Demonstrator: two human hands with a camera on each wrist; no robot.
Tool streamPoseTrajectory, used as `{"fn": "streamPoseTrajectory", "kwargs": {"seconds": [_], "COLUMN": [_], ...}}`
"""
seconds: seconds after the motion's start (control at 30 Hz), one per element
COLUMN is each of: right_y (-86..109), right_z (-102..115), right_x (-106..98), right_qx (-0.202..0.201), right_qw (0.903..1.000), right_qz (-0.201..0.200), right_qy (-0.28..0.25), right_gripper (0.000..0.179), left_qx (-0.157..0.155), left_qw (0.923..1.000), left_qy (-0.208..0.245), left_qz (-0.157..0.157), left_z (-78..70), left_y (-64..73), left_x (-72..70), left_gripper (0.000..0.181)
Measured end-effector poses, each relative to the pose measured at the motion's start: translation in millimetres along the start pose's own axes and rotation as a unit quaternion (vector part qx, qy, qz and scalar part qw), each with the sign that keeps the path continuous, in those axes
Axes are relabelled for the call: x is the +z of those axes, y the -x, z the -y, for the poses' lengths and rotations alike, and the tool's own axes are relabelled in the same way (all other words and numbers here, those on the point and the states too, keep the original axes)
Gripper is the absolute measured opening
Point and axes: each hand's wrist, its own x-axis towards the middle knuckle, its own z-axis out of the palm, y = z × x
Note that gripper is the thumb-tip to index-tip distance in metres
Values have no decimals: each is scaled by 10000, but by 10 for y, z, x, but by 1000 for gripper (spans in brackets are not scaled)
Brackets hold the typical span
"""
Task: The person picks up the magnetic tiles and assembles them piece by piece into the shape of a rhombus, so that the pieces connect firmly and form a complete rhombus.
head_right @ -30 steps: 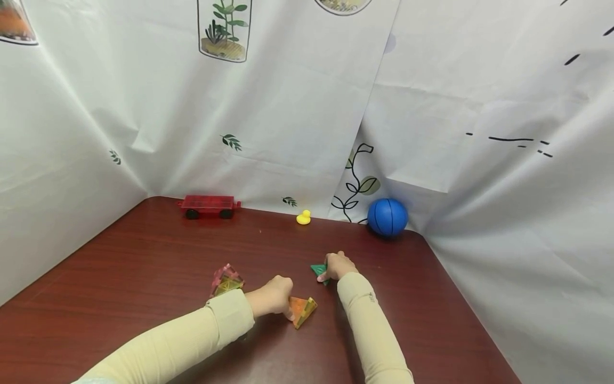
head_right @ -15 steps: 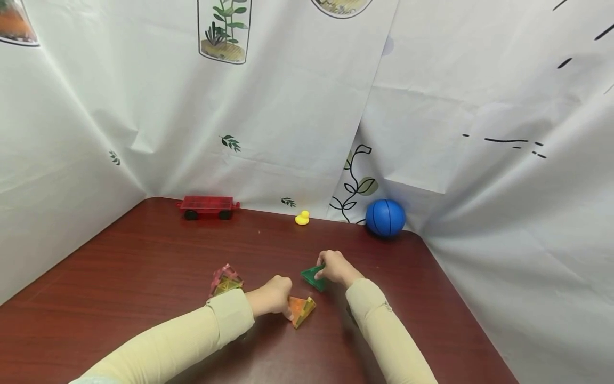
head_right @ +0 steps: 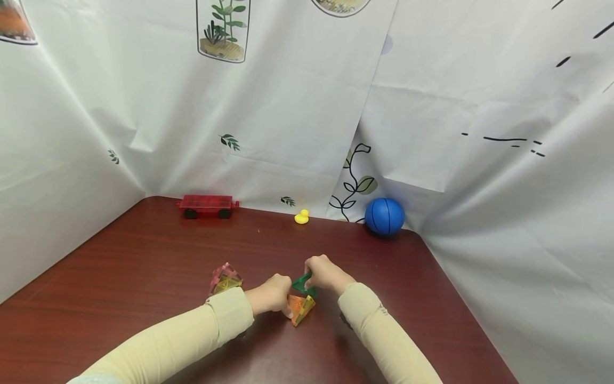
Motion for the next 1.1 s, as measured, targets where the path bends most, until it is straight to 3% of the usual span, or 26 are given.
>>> {"fn": "streamPoseTrajectory", "kwargs": {"seconds": [0.3, 0.77, 1.1], "right_y": [-22, 74, 178], "right_z": [67, 36, -14], "right_x": [54, -6, -36], "right_qx": [-114, -210, 340], "right_qw": [9991, 9978, 9911], "right_qz": [198, 625, 1282], "right_qy": [358, -17, -96], "right_gripper": [19, 13, 26], "left_qx": [-44, 77, 57], "left_qw": [9999, 9996, 9998], "left_qy": [-112, -225, -160], "left_qz": [-29, -124, -121], "left_z": [-11, 11, 5], "left_y": [13, 17, 18], "left_x": [-3, -2, -2], "left_gripper": [34, 38, 39]}}
